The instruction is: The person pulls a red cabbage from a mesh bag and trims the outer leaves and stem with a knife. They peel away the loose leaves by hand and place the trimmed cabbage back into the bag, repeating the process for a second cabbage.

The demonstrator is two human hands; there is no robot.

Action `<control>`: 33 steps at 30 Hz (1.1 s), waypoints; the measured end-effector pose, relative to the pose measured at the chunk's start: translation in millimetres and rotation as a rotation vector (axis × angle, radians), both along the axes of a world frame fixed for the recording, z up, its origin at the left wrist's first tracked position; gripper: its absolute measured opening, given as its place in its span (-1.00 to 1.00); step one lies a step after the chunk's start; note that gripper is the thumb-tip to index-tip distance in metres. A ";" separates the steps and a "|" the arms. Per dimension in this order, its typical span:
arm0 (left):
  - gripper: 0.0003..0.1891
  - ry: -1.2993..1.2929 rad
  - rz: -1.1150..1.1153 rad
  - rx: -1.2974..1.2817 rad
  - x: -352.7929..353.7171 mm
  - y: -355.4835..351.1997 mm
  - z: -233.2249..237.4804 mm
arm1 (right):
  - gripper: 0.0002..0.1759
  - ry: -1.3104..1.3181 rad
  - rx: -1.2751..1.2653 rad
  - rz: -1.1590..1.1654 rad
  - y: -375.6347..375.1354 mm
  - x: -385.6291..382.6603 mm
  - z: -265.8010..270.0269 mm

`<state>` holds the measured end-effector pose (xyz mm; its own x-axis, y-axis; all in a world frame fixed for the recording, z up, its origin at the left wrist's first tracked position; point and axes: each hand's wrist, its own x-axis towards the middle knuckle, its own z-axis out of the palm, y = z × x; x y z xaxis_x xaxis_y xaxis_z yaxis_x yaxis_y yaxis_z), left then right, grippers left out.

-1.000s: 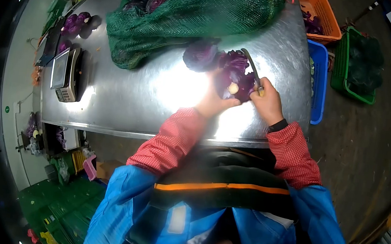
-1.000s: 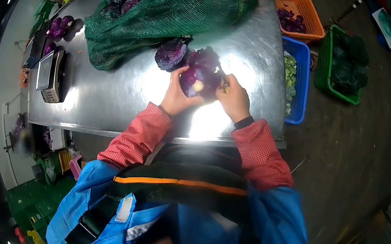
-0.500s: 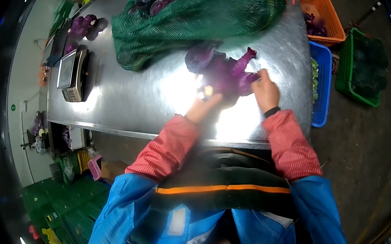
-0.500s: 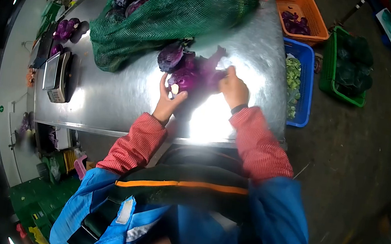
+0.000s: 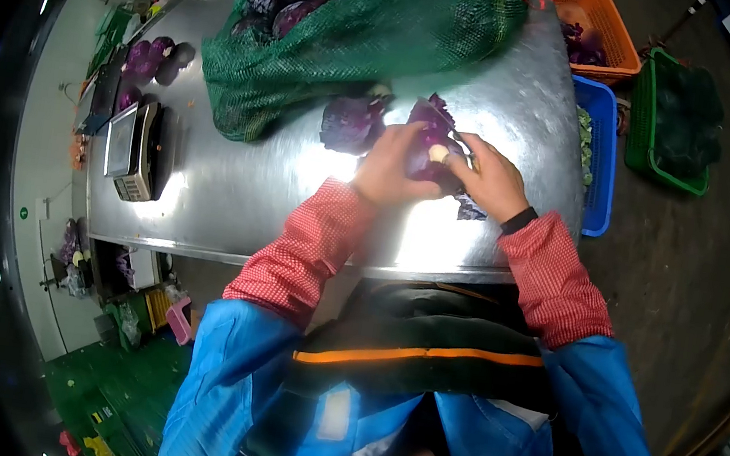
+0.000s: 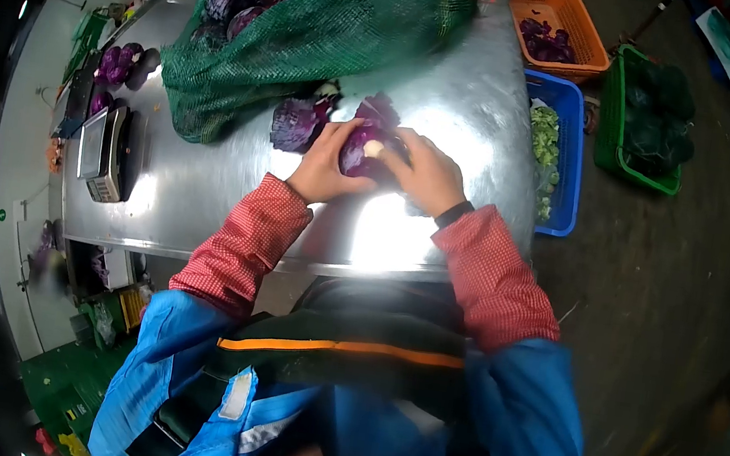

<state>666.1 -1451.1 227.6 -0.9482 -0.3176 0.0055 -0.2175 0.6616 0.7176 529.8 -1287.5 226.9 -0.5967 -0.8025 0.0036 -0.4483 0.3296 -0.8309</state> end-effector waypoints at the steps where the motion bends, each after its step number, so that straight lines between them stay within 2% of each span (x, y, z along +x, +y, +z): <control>1: 0.03 -0.044 0.050 -0.070 -4.5 0.8 -1.2 | -0.61 0.114 0.043 -0.025 4.9 0.7 3.0; 3: 0.01 -0.084 0.158 -0.176 -10.3 11.6 -5.0 | -0.76 0.332 0.145 -0.067 19.7 7.9 5.3; 7: -0.03 -0.078 0.315 -0.243 -27.7 32.7 -8.0 | -0.88 0.600 0.166 -0.066 41.5 30.9 9.4; 12: -0.06 -0.026 0.429 -0.160 -43.4 48.9 -12.1 | -0.96 0.685 0.282 -0.132 41.3 27.8 -11.0; 16: -0.08 0.007 0.401 -0.139 -48.6 54.8 -11.3 | -0.95 0.778 0.329 -0.178 31.1 15.3 -24.2; 21: -0.08 -0.012 0.355 -0.248 -44.0 67.1 -6.8 | -0.93 0.667 0.484 -0.254 22.3 -49.6 -43.8; 22: -0.09 0.016 0.385 -0.163 -43.7 64.9 -4.1 | -0.92 0.617 0.460 -0.268 22.6 -69.5 -34.6; 24: -0.09 0.067 0.466 0.029 -39.8 64.1 -2.3 | -0.84 0.507 0.269 -0.186 16.1 -59.9 -26.2; 26: -0.08 0.042 0.406 -0.027 -36.1 56.1 -4.3 | -0.64 0.284 0.215 -0.213 2.7 -21.4 1.7; 27: -0.07 0.070 0.379 -0.045 -31.7 53.9 -11.3 | -0.62 0.248 0.200 -0.272 -2.6 -12.5 -1.9; 30: -0.06 0.126 0.306 0.037 -14.8 51.8 -10.9 | -0.72 0.137 0.138 -0.291 -10.4 -15.8 -26.7; 32: -0.06 0.209 0.252 0.100 0.1 47.7 -14.2 | -0.80 0.140 0.205 -0.327 -10.5 -25.5 -48.8; 33: -0.06 0.256 0.280 0.244 9.4 43.9 -27.3 | -0.78 0.125 0.211 -0.372 -1.6 -33.7 -71.9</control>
<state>675.5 -1407.2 200.3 -0.8031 -0.5832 0.1222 -0.1590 0.4074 0.8993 496.1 -1289.1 155.0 -0.8506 -0.5238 -0.0465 -0.3596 0.6439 -0.6753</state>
